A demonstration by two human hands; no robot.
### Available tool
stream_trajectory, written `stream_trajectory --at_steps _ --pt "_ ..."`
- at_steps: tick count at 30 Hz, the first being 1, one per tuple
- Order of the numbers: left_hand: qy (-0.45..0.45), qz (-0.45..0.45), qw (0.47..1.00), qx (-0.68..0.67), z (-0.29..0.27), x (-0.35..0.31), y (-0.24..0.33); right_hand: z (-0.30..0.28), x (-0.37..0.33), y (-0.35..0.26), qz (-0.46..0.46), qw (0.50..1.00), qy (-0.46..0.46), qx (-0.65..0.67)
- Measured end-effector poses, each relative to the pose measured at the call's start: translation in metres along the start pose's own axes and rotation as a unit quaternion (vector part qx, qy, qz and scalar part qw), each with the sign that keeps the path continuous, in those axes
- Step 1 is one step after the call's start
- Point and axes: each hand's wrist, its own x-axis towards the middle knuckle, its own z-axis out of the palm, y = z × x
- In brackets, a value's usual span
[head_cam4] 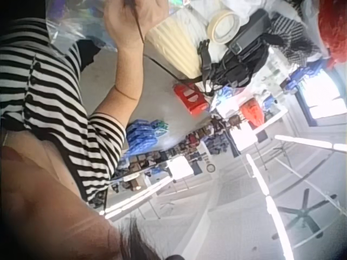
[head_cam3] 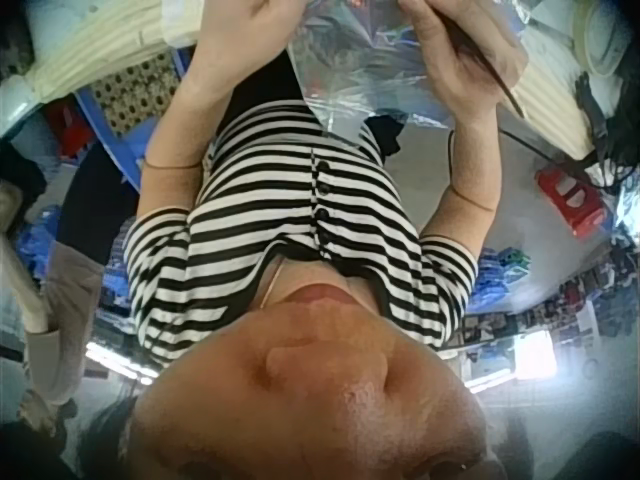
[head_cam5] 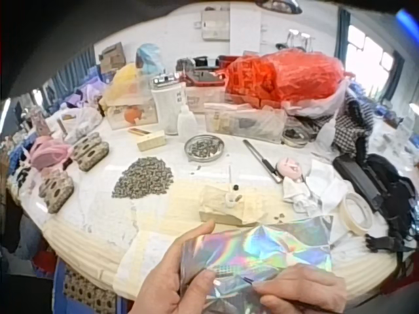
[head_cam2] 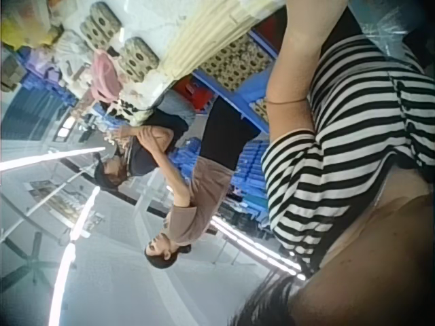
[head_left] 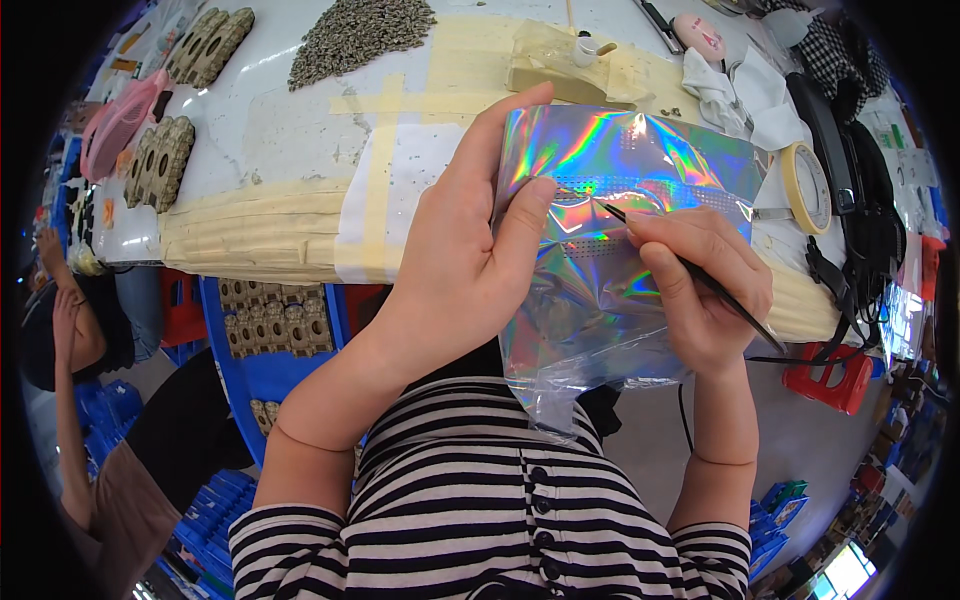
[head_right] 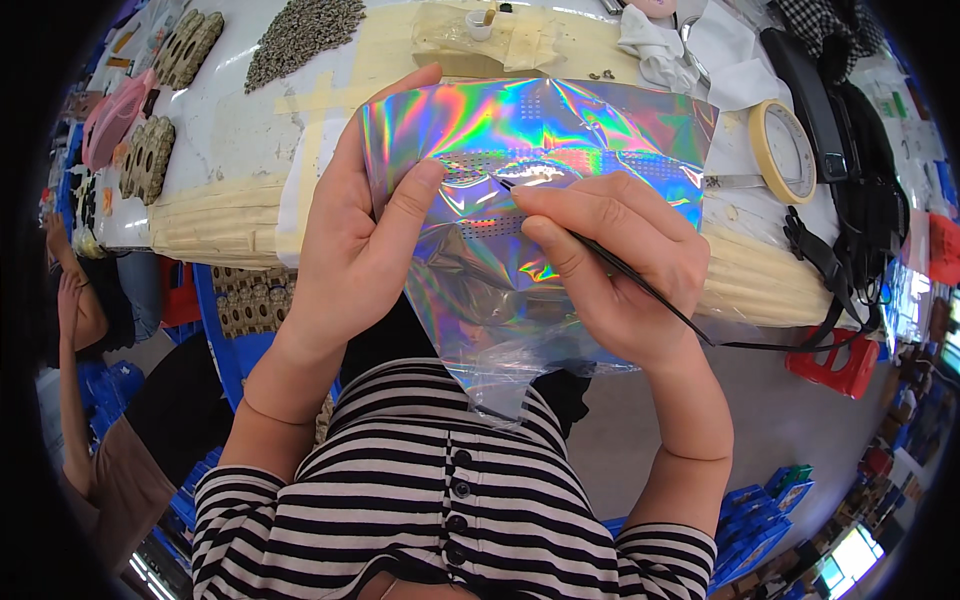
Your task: The person uses tweezers to peel small adhesive dots from a sheet and apply them in rows onto a piece of iridescent plastic packaging.
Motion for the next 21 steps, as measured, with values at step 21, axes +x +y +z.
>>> stream_trajectory --at_steps 21 --pt "0.013 0.005 1.000 -0.003 0.0010 0.0002 -0.0039 -0.0002 0.0030 -0.0035 0.000 0.999 -0.025 -0.029"
